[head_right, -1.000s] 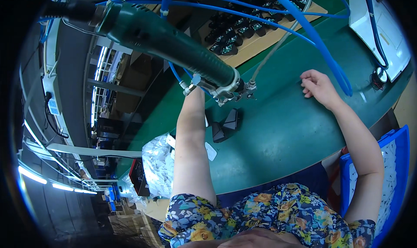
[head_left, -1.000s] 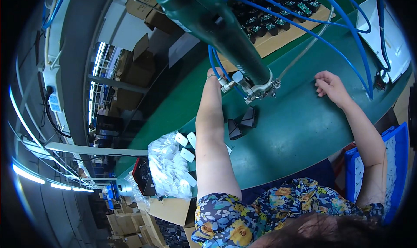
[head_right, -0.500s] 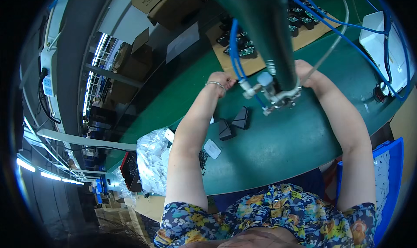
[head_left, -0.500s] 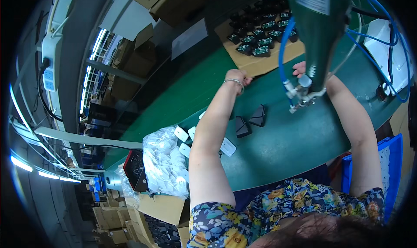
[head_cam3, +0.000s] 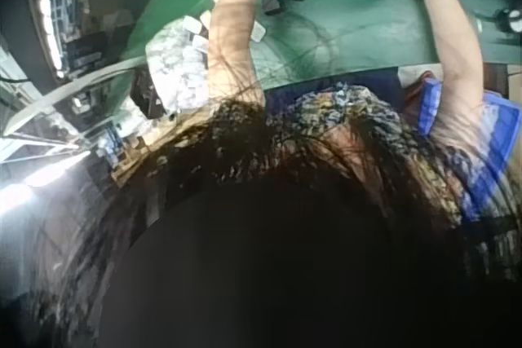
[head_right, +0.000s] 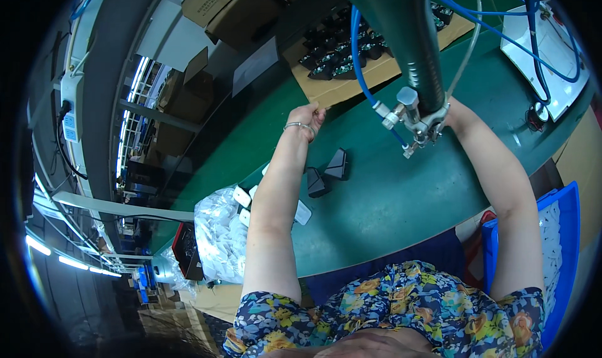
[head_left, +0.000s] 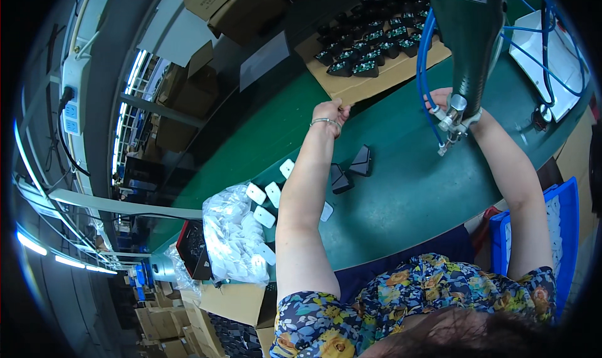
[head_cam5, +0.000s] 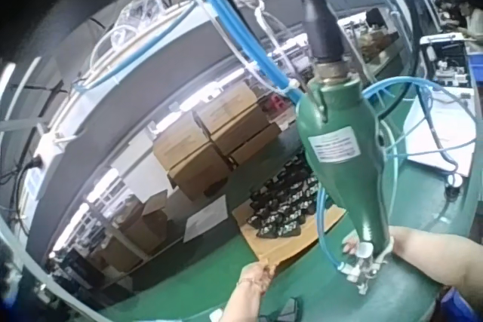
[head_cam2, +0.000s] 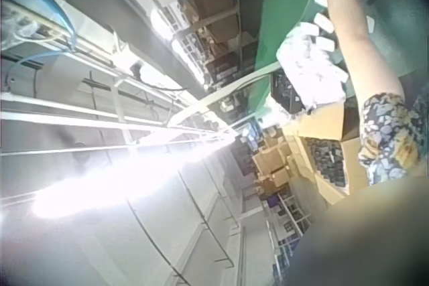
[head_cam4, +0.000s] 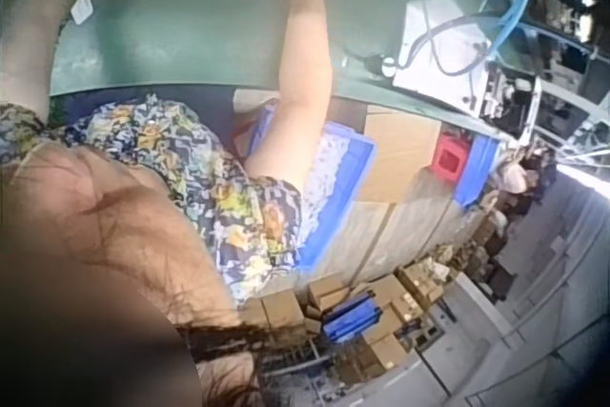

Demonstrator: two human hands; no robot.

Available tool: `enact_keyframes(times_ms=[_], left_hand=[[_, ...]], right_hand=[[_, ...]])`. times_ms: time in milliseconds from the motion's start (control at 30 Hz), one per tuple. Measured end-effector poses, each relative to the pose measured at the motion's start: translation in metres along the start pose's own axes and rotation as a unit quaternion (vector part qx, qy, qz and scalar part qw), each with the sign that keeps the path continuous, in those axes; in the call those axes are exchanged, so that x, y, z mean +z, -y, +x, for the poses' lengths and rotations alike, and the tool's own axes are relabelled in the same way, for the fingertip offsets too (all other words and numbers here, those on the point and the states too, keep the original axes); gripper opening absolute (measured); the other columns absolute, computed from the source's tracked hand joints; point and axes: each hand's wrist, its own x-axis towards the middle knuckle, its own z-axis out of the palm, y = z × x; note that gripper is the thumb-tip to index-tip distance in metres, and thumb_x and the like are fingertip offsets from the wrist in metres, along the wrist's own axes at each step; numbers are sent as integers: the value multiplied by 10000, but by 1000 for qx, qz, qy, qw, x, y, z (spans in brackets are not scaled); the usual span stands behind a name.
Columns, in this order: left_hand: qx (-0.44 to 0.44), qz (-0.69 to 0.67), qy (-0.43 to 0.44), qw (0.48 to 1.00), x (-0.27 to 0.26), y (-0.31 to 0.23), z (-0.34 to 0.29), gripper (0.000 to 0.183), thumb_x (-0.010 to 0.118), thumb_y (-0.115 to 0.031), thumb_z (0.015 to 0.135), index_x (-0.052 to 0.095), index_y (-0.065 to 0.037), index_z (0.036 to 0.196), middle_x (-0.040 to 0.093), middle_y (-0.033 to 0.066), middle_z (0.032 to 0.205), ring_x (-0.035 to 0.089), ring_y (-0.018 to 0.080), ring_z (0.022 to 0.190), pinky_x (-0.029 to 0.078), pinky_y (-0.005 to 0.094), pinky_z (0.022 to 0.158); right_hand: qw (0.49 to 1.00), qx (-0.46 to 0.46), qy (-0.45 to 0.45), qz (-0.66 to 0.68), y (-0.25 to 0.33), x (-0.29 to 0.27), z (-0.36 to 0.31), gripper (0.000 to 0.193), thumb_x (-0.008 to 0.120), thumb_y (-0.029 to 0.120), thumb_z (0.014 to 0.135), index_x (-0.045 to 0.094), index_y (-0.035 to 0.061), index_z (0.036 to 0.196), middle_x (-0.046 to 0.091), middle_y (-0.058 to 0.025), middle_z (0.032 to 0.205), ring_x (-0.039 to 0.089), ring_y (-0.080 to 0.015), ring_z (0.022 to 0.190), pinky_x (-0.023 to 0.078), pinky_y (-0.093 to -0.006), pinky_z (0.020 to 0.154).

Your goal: The person assembles small electronic devices by inserting white plastic components into black housings and securing them with a pneumatic screwdriver. After assembling several units, the person places them into a cardboard box, covers the contents with newspaper, and seals the box. Finally, the person writes '500 pcs' on the sealed box with a marker.

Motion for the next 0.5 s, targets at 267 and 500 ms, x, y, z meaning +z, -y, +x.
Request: enact_keyframes(times_ms=[267, 500], left_hand=[[-23, 26, 96, 995, 44, 42, -34, 96, 427, -10, 826, 468, 77, 826, 582, 192, 701, 578, 210, 514, 519, 299, 473], [-84, -76, 187, 976, 91, 73, -70, 130, 413, -4, 849, 518, -9, 926, 561, 130, 760, 587, 217, 568, 560, 318, 548]], right_hand=[[995, 79, -37, 42, -6, -45, 20, 163, 577, 146, 829, 602, -6, 882, 595, -27, 774, 475, -35, 566, 376, -160, 453], [974, 153, -167, -9, -3, -66, -25, 249, 526, 158, 855, 532, -31, 1017, 603, -78, 852, 477, -41, 538, 354, -153, 402]])
